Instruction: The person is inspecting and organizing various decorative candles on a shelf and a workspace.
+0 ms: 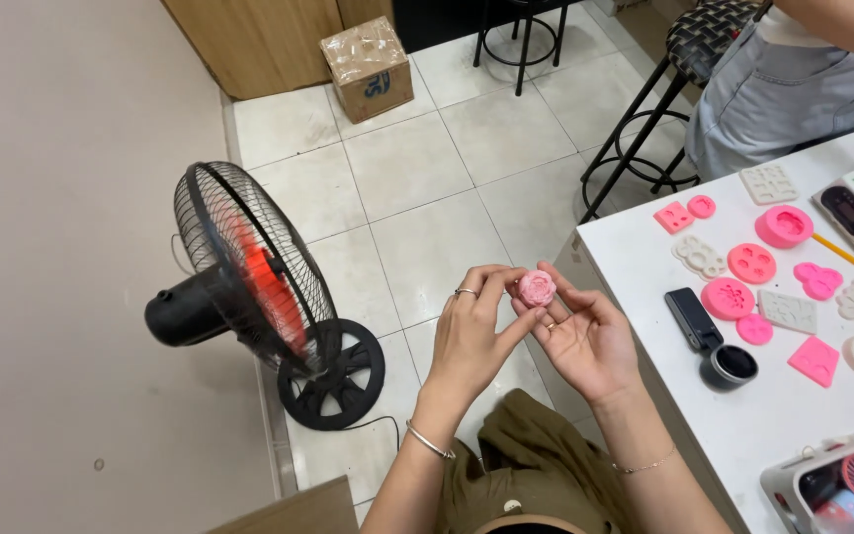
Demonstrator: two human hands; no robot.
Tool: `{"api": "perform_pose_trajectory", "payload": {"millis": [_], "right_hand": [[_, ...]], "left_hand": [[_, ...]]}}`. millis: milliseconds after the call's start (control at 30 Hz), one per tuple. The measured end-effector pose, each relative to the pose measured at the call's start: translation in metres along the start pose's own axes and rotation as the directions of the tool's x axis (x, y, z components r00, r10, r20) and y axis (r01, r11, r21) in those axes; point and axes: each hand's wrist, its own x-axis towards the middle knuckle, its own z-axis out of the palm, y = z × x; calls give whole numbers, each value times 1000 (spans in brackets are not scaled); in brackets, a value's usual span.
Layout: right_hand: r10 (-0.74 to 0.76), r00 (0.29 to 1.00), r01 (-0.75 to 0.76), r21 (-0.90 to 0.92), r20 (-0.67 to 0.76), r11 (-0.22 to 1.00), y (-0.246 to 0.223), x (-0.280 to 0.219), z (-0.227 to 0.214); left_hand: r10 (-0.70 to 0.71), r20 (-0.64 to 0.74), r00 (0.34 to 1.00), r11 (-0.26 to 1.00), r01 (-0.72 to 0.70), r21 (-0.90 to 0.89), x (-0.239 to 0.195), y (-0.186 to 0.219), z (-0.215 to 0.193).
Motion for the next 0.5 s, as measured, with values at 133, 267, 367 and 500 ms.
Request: {"api": "perform_pose_trajectory", "payload": {"millis": [133, 267, 367, 500], "right_hand": [[16, 1000, -16, 22, 18, 1000, -20, 65, 9], [60, 998, -60, -13, 17, 998, -44, 145, 31], [124, 988, -127, 27, 92, 992, -69, 213, 39], [137, 964, -156, 69, 227, 985, -110, 285, 57]], "left_hand": [[-12, 34, 999, 1000, 12, -11, 58, -29, 5], [-39, 27, 999, 999, 39, 20, 126, -65, 12], [-25, -12, 1000, 997, 26, 79, 187, -88, 21], [-11, -14, 1000, 997, 12, 76, 266, -108, 28]]}}
